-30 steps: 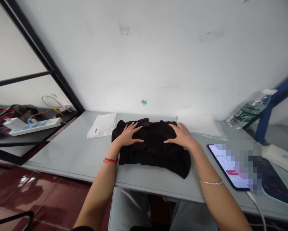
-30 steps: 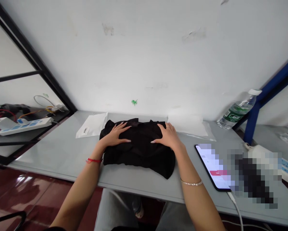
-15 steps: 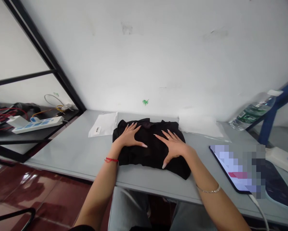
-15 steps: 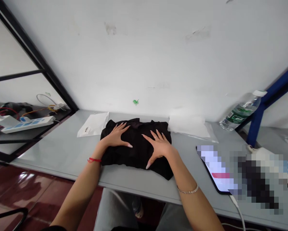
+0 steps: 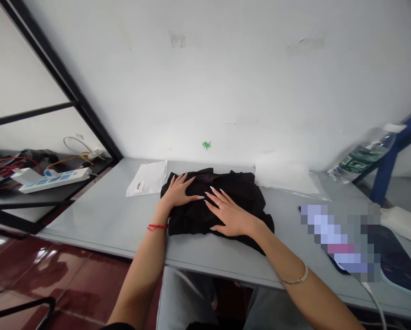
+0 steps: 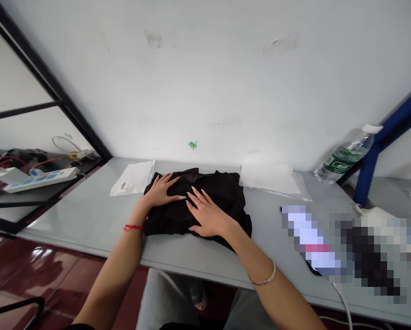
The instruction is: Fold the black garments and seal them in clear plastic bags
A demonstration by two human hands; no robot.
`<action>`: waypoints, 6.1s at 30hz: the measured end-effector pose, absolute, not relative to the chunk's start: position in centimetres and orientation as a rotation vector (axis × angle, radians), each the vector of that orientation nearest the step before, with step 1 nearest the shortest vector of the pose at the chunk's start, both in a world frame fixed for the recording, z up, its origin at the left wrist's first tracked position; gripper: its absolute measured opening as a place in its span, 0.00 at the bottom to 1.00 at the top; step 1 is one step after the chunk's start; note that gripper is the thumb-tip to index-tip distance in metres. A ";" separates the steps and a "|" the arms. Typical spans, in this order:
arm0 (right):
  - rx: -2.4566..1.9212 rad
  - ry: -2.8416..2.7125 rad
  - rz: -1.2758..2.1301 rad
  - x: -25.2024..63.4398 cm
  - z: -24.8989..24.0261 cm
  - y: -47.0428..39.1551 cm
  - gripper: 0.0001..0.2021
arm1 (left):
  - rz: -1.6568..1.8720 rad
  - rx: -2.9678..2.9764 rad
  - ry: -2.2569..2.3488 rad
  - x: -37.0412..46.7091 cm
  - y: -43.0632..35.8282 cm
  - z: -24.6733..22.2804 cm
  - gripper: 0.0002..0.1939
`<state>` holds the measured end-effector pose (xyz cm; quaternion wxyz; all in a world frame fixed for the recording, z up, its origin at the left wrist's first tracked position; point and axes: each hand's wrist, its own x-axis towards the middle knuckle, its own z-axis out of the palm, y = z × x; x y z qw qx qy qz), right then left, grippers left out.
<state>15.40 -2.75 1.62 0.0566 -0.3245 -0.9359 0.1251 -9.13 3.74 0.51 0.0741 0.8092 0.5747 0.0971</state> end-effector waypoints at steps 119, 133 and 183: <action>-1.332 -2.538 0.196 24.3 -2.7 3.3 0.43 | 0.272 2.779 1.489 -0.3 1.6 -1.5 0.47; -1.426 -2.539 0.311 24.5 -0.7 0.6 0.49 | 0.326 2.642 1.238 -2.8 1.3 0.4 0.51; -1.109 -2.620 0.336 22.0 -0.2 -3.4 0.26 | 0.837 2.713 1.192 -7.9 -7.0 -3.7 0.36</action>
